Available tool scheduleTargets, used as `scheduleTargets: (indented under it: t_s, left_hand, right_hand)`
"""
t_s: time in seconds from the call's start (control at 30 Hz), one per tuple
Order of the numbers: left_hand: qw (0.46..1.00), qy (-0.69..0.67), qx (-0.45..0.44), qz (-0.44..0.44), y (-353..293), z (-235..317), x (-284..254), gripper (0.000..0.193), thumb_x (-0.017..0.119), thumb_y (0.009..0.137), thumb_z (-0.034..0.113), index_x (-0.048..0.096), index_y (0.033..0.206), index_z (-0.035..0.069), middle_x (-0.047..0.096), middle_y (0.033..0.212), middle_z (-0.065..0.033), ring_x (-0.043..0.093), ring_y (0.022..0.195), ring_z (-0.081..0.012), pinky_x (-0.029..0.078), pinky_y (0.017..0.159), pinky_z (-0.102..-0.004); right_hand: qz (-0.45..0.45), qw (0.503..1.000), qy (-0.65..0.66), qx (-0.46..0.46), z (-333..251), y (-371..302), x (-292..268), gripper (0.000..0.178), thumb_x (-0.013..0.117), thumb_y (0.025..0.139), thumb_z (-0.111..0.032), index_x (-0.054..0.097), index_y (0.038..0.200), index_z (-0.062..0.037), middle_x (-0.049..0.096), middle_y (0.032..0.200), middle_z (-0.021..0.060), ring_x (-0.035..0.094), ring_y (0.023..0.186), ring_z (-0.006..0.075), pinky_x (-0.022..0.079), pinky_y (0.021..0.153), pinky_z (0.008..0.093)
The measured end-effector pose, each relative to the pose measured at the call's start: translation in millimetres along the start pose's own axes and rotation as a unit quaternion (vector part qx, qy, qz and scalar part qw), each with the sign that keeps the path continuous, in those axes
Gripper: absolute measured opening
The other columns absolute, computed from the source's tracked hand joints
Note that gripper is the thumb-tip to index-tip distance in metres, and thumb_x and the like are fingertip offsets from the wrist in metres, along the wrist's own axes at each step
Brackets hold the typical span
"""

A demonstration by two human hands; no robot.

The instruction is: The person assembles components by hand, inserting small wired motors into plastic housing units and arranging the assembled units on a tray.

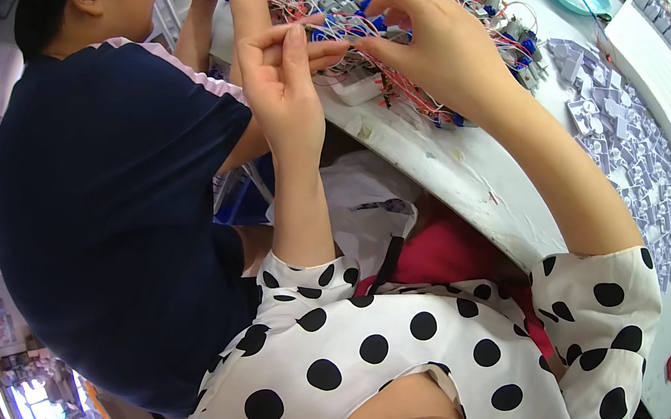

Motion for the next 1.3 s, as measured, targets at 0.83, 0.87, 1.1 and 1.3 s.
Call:
scheduleTargets:
  t_s: [0.83,0.87,1.1,1.3]
  left_hand:
    - [0.96,0.278,-0.022,-0.01,-41.4,16.3,-22.5,0.019,0.073,0.09,0.004,0.072,0.109,0.001,0.056,0.096,-0.0045,0.057,0.077,-0.0097,0.049,0.067,-0.0253]
    - [0.948,0.316,-0.024,-0.024,-41.2,18.6,-19.5,0.017,0.073,0.09,0.005,0.073,0.107,0.002,0.057,0.095,-0.0055,0.057,0.077,-0.0122,0.05,0.067,-0.0276]
    - [0.91,0.41,0.052,0.033,-31.9,18.7,-24.9,0.011,0.075,0.09,0.01,0.076,0.097,0.002,0.06,0.088,-0.0078,0.058,0.078,-0.0196,0.047,0.07,-0.0324]
    - [0.906,0.398,0.121,0.076,-21.2,17.3,-20.0,0.01,0.073,0.092,0.009,0.073,0.1,0.002,0.058,0.09,-0.0094,0.06,0.079,-0.0235,0.049,0.069,-0.0357]
  right_hand:
    - [-0.006,0.997,-0.061,-0.05,-20.8,-32.5,6.8,0.011,0.075,0.082,-0.017,0.07,0.089,-0.0102,0.064,0.091,0.0047,0.06,0.088,0.0255,0.05,0.078,0.039]
    - [-0.02,0.999,-0.027,-0.009,-19.3,-31.3,5.3,0.012,0.075,0.083,-0.018,0.07,0.09,-0.0095,0.064,0.091,0.0055,0.061,0.088,0.0254,0.051,0.077,0.0383]
    - [-0.033,0.996,0.039,0.068,-14.4,-34.5,3.3,0.014,0.074,0.082,-0.022,0.073,0.092,-0.0112,0.066,0.087,0.0072,0.065,0.089,0.0268,0.053,0.078,0.0394]
    - [-0.008,0.997,0.049,0.063,-12.9,-32.3,-4.6,0.015,0.074,0.083,-0.02,0.073,0.094,-0.011,0.066,0.088,0.0073,0.065,0.089,0.0266,0.053,0.075,0.0394]
Point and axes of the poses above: each hand's wrist, its own y-axis towards the middle knuckle, its own x-axis out of the palm, z = x × y, the point moved 3 cm from there along y, towards the middle knuckle
